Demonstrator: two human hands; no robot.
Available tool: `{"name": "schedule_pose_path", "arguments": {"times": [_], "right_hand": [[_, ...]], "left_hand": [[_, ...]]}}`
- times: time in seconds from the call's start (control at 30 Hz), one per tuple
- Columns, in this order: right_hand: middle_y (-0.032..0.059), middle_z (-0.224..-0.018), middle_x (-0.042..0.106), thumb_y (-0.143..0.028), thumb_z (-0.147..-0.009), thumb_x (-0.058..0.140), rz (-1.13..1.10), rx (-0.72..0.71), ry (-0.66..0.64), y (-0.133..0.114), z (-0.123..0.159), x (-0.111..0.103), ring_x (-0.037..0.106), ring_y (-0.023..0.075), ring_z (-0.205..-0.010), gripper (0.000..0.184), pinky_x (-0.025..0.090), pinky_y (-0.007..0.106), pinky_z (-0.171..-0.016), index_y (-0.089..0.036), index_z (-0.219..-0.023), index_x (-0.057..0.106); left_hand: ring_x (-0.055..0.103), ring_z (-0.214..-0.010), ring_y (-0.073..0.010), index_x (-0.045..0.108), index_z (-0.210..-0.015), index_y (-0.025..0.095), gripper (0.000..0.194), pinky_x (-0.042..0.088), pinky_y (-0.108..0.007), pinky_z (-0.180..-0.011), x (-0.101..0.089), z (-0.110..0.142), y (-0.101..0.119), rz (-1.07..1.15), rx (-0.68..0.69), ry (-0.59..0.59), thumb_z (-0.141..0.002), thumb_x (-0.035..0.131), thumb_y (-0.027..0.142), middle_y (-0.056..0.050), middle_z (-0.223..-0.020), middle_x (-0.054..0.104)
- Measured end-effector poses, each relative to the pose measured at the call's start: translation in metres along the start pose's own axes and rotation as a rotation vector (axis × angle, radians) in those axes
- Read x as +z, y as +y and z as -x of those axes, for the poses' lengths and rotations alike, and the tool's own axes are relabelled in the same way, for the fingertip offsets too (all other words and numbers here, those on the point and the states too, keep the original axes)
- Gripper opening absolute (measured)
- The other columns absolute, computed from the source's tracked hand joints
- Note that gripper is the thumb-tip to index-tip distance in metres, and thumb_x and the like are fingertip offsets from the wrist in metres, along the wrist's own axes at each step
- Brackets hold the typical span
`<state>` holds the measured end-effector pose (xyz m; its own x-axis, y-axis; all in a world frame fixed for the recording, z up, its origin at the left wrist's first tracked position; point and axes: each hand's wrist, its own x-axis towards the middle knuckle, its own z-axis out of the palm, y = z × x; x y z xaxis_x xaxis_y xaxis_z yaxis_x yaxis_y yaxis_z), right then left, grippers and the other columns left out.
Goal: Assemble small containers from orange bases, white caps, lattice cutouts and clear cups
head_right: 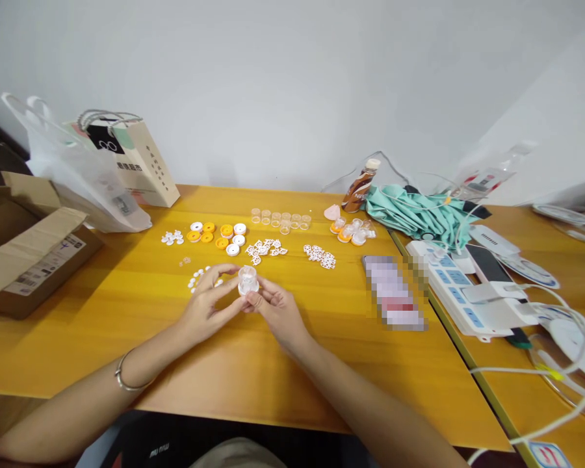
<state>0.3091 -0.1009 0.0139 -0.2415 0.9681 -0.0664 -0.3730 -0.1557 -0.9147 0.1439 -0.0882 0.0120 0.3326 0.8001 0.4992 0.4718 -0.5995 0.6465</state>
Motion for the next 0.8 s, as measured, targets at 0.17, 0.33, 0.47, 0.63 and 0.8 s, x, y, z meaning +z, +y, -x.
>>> {"name": "schedule_pose_path", "arguments": {"times": [0.17, 0.33, 0.47, 0.63, 0.8], "right_hand": [[0.0005, -0.069, 0.067, -0.035, -0.068, 0.071, 0.063, 0.112, -0.071, -0.001, -0.003, -0.007, 0.059, 0.0092, -0.059, 0.029, 0.049, 0.024, -0.062, -0.018, -0.09, 0.066], [-0.0006, -0.068, 0.066, -0.03, -0.062, 0.076, 0.137, 0.152, -0.128, 0.0, -0.002, -0.007, 0.059, 0.0088, -0.058, 0.029, 0.048, 0.023, -0.061, -0.016, -0.087, 0.066], [-0.0023, -0.07, 0.063, -0.029, -0.065, 0.073, 0.194, 0.091, -0.136, 0.001, 0.0, -0.004, 0.056, 0.0087, -0.059, 0.028, 0.048, 0.024, -0.062, -0.019, -0.089, 0.065], [-0.0023, -0.076, 0.061, -0.031, -0.07, 0.068, 0.313, -0.062, -0.147, 0.005, 0.002, -0.002, 0.055, 0.0116, -0.068, 0.021, 0.047, 0.025, -0.067, -0.021, -0.088, 0.064], [-0.0016, -0.077, 0.061, -0.033, -0.076, 0.06, 0.509, -0.166, -0.111, 0.005, 0.005, -0.001, 0.056, 0.0139, -0.072, 0.014, 0.046, 0.025, -0.067, -0.021, -0.084, 0.063]], "left_hand": [[0.051, -0.11, -0.0223, 0.048, -0.127, 0.024, 0.047, 0.037, -0.039, -0.097, -0.007, -0.006, -0.001, 0.253, -0.096, -0.073, -0.081, 0.057, 0.028, -0.01, -0.122, 0.055], [0.058, -0.098, -0.0188, 0.058, -0.116, 0.02, 0.035, 0.043, -0.033, -0.09, -0.006, -0.009, -0.004, 0.533, -0.233, -0.138, -0.082, 0.057, 0.027, -0.009, -0.109, 0.063], [0.058, -0.091, -0.0168, 0.062, -0.104, 0.017, 0.027, 0.043, -0.031, -0.086, -0.006, -0.008, -0.001, 0.529, -0.232, -0.065, -0.078, 0.063, 0.024, -0.008, -0.099, 0.065], [0.057, -0.079, -0.0139, 0.059, -0.088, 0.015, 0.022, 0.044, -0.027, -0.077, -0.001, -0.008, 0.005, 0.507, -0.274, 0.011, -0.071, 0.07, 0.024, -0.004, -0.084, 0.064], [0.053, -0.07, -0.0112, 0.051, -0.075, 0.016, 0.025, 0.041, -0.024, -0.069, 0.009, -0.003, 0.008, 0.494, -0.33, 0.121, -0.067, 0.073, 0.025, 0.001, -0.072, 0.058]]}}
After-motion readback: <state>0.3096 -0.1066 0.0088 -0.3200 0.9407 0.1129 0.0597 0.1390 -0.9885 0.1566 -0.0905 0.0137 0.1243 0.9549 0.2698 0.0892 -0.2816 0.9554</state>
